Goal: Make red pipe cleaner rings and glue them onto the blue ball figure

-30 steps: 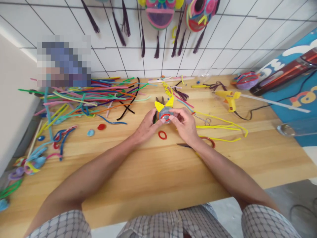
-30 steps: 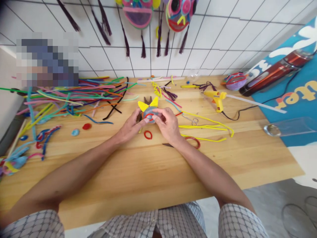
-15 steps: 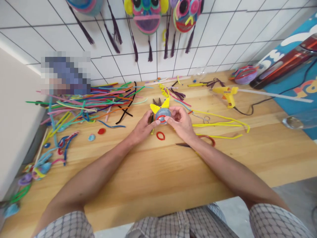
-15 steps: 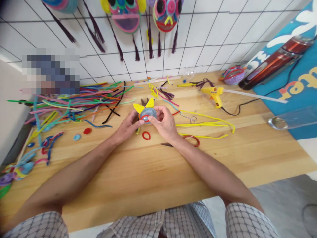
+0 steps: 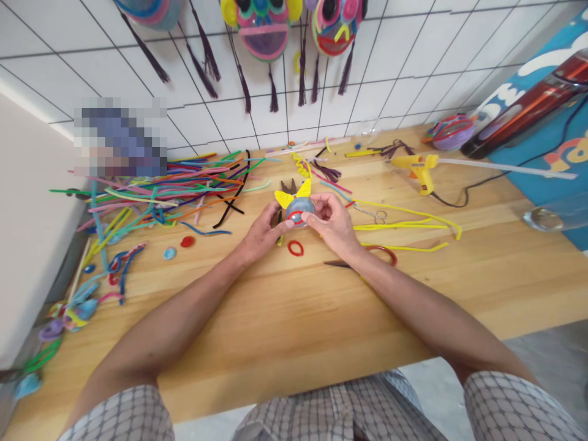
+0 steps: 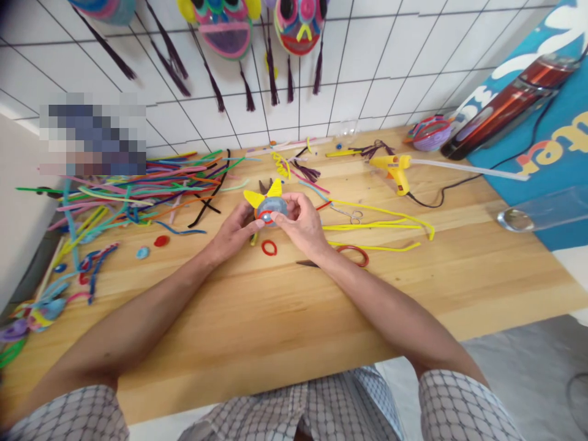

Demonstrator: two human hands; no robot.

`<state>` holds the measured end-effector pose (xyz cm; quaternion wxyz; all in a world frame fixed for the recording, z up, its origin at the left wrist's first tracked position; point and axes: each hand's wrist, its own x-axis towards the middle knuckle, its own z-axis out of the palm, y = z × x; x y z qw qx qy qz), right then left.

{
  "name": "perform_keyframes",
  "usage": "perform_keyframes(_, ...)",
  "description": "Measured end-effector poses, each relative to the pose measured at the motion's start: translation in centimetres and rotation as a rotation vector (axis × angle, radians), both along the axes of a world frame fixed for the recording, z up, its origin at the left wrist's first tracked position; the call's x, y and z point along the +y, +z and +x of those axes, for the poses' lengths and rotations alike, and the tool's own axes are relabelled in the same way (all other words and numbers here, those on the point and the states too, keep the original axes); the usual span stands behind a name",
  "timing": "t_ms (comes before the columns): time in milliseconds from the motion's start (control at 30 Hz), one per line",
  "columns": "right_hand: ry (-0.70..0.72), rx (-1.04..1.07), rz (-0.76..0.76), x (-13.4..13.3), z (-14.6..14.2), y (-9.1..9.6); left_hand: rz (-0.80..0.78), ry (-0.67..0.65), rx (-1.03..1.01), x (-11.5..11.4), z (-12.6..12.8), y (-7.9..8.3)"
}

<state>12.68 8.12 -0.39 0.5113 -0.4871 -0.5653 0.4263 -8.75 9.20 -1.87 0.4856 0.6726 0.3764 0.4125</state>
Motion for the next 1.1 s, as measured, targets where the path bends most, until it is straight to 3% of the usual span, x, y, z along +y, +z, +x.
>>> perform_keyframes(367, -0.069, -0.089, -0.015, -0.4, 0.1, 0.8, 0.067, -0.008, 0.065, 0.2, -0.1, 0.0)
perform_keyframes(633, -0.004, -0.042, -0.085, -0.2, 0.6, 0.9, 0.079, -0.005, 0.04, 0.0, 0.3, 0.3)
perform_keyframes(767, 0.064, -0.01, -0.075, -0.2, 0.8, 1.7, 0.115, 0.066, 0.004, -0.3, 0.4, 1.2)
perform_keyframes(967, 0.067, 0.014, -0.036, -0.8, 0.8, 3.3, 0.004, -0.012, -0.125, -1.3, 0.9, 3.2)
perform_keyframes(1100, 0.063, 0.02, -0.028, -1.0, 0.8, 3.6, -0.078, -0.028, -0.2, -1.6, 1.1, 3.6)
